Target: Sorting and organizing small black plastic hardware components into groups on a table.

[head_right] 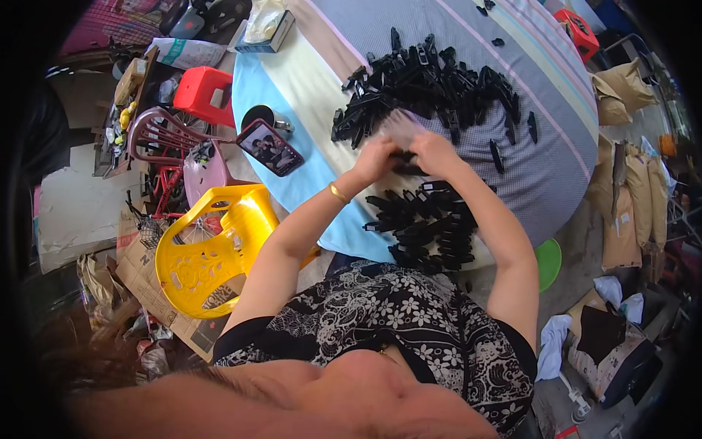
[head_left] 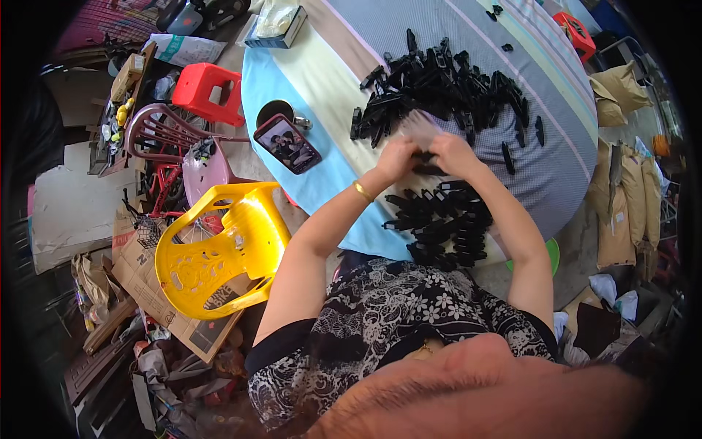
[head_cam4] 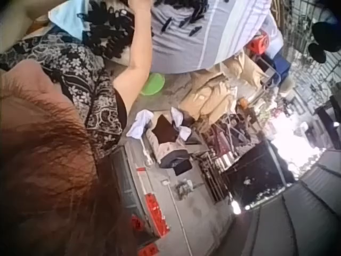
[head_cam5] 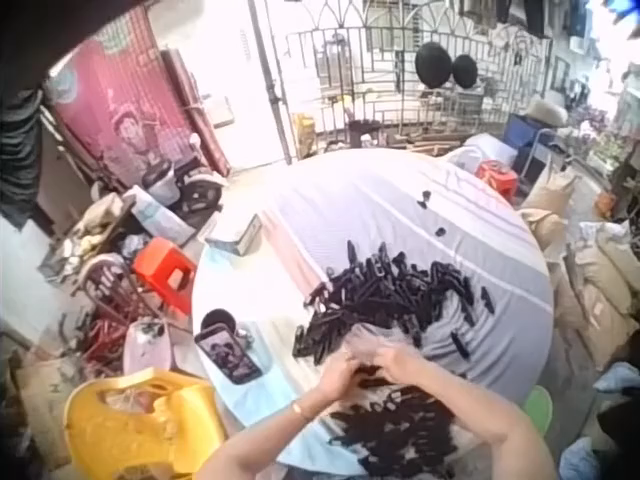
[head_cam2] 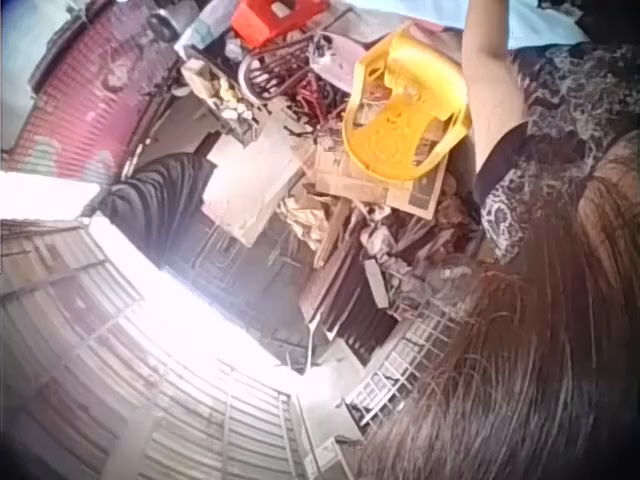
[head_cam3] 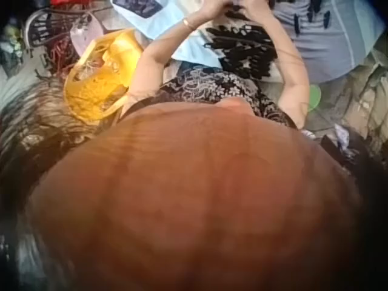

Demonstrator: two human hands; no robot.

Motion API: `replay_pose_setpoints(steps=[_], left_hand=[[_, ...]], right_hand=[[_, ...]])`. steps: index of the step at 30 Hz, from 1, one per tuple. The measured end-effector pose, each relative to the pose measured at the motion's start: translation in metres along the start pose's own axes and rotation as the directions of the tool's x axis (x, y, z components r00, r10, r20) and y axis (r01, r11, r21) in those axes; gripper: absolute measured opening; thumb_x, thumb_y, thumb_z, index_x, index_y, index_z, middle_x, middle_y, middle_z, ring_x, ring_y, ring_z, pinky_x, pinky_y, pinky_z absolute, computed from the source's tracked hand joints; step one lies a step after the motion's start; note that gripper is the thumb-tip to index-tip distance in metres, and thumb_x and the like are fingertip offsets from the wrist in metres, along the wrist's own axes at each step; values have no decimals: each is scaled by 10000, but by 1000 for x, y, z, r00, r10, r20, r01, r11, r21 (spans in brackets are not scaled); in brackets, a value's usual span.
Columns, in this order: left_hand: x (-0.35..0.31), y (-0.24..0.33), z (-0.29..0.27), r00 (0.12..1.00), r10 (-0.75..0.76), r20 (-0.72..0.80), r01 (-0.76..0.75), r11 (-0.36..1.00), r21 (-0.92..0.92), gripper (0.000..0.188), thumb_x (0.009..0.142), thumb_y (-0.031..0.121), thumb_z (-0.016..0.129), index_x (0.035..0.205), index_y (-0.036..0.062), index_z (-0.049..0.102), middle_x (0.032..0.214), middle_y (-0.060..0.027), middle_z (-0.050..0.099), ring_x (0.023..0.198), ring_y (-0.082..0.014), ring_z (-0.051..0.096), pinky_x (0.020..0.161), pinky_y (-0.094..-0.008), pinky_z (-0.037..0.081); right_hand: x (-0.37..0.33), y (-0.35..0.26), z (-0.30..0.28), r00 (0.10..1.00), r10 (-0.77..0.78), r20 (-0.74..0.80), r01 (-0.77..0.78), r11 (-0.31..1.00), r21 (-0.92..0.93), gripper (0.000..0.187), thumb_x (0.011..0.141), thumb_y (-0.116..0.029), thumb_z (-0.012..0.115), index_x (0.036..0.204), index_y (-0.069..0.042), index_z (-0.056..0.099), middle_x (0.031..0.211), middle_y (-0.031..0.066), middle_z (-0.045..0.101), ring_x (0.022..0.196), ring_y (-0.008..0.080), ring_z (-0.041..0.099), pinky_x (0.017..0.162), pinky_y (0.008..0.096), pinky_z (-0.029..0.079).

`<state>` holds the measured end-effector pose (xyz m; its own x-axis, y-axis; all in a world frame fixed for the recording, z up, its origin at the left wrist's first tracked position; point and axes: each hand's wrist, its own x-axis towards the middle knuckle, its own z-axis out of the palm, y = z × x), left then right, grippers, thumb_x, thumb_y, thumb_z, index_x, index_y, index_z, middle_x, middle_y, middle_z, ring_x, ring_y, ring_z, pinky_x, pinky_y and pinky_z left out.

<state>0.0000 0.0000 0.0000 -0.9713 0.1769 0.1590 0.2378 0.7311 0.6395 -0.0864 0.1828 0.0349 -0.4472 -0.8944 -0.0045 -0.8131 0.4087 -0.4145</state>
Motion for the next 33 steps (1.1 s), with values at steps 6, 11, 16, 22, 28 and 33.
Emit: replay_pose_setpoints(steps=[6,11,16,22,28,33], left_hand=[[-32,15,-23,884,-111,-453,164,983,80,294,665,139,715,913,61,578,892,-126,542,872,-321,504,781,-404,423],[-34,2,-30,843,-302,-445,388,914,115,329,647,46,677,940,46,526,884,-137,548,877,-336,505,776,-416,421],[-39,-6,-24,823,-347,-450,414,908,57,295,684,15,612,966,16,527,888,-163,552,841,-362,528,750,-431,442],[-71,17,-36,763,-522,-381,500,850,-164,327,738,9,562,1065,12,544,897,-180,554,820,-355,561,733,-422,463],[-47,31,-22,913,-205,-352,207,978,-33,350,678,-39,552,1018,44,538,870,-153,529,846,-347,534,741,-421,449],[-14,12,-2,987,119,-111,-91,968,232,273,692,79,546,965,100,542,907,-89,525,866,-279,529,748,-375,447]], right_hand=[[18,-16,-10,989,-118,-86,128,984,122,237,671,-81,594,903,-43,630,925,122,606,879,299,567,781,381,473],[98,-50,-11,889,-303,-343,239,947,-216,264,730,-73,542,978,-92,631,1094,32,576,1005,208,521,836,346,430],[134,-34,0,942,-284,-181,145,826,-545,108,756,-164,549,802,-142,644,950,-4,580,968,158,512,764,328,393],[115,-10,-10,958,-194,-213,41,824,-565,112,736,-131,542,780,-94,639,1067,49,568,1038,191,498,818,352,387],[73,-27,-35,772,36,-634,-55,998,-10,129,658,-87,671,776,-74,620,1167,63,557,1032,248,504,861,377,389],[20,3,9,715,577,-394,-127,662,738,119,802,-96,682,851,-14,611,785,53,618,625,95,553,561,240,458]])
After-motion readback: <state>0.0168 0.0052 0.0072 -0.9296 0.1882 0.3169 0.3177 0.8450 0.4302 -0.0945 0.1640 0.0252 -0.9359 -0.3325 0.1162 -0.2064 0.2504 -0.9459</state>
